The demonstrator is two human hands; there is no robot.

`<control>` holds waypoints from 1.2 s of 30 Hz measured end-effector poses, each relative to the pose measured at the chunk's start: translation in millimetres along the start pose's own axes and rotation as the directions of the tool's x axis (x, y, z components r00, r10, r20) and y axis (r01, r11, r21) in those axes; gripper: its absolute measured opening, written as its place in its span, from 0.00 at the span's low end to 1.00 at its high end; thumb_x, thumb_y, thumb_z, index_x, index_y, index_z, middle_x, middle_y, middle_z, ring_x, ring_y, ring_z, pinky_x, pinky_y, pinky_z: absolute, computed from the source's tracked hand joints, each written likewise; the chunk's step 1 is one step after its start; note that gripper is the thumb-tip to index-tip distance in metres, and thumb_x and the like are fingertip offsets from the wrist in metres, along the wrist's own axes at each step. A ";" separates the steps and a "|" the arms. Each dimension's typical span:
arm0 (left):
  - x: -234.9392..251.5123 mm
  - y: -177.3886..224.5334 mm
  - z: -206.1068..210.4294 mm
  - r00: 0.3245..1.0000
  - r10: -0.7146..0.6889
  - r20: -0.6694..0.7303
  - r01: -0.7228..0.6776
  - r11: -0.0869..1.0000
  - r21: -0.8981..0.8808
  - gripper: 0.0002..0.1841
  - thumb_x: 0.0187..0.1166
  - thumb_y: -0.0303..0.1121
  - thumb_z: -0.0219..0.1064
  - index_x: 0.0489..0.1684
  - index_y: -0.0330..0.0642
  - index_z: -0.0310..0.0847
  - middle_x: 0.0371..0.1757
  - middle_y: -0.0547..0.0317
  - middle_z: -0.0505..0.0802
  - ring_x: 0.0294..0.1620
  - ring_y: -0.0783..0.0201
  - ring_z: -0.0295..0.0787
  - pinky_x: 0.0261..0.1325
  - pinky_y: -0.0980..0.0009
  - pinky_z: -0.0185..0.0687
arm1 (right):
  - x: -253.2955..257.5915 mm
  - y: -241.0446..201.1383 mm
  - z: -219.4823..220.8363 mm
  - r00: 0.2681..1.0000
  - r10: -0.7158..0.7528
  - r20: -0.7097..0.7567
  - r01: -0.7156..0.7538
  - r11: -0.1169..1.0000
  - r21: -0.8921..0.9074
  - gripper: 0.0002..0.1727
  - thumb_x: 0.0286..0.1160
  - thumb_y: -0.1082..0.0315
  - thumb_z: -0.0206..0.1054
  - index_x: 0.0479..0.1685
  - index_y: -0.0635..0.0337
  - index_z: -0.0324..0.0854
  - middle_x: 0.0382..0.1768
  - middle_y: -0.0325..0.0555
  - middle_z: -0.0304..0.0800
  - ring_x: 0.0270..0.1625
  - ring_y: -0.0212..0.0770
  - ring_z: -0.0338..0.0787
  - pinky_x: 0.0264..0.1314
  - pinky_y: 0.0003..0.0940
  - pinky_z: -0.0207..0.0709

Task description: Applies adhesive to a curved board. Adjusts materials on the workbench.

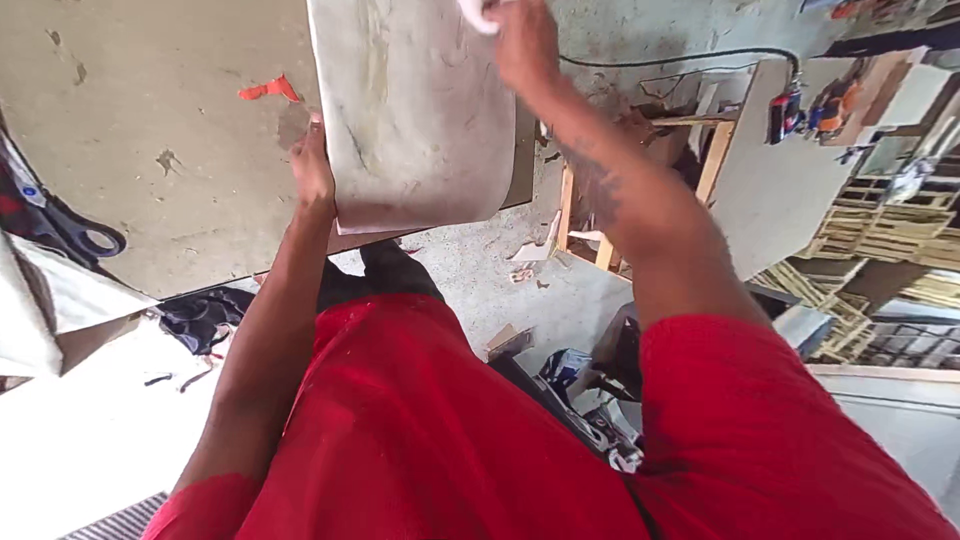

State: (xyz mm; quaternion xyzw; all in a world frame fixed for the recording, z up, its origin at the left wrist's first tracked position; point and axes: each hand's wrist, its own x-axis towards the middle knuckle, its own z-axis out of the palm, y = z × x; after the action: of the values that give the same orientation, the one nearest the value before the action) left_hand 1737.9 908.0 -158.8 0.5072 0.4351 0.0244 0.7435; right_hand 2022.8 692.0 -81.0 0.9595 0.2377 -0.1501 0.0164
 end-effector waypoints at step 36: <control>-12.9 0.3 4.9 0.985 0.105 0.137 -0.145 0.935 0.324 0.31 0.92 0.56 0.45 0.64 0.39 0.85 0.59 0.45 0.93 0.63 0.53 0.90 0.68 0.48 0.86 | -359.0 -153.8 103.2 0.702 0.645 -0.302 -0.289 0.646 0.707 0.21 0.82 0.67 0.62 0.72 0.53 0.86 0.60 0.53 0.92 0.64 0.48 0.89 0.70 0.48 0.81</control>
State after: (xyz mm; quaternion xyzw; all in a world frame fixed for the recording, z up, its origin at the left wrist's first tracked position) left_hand 1733.3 898.4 -150.0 0.6527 0.3553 -0.0321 0.6684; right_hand 1620.7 655.8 -67.1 0.9402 -0.0977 0.0623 -0.3204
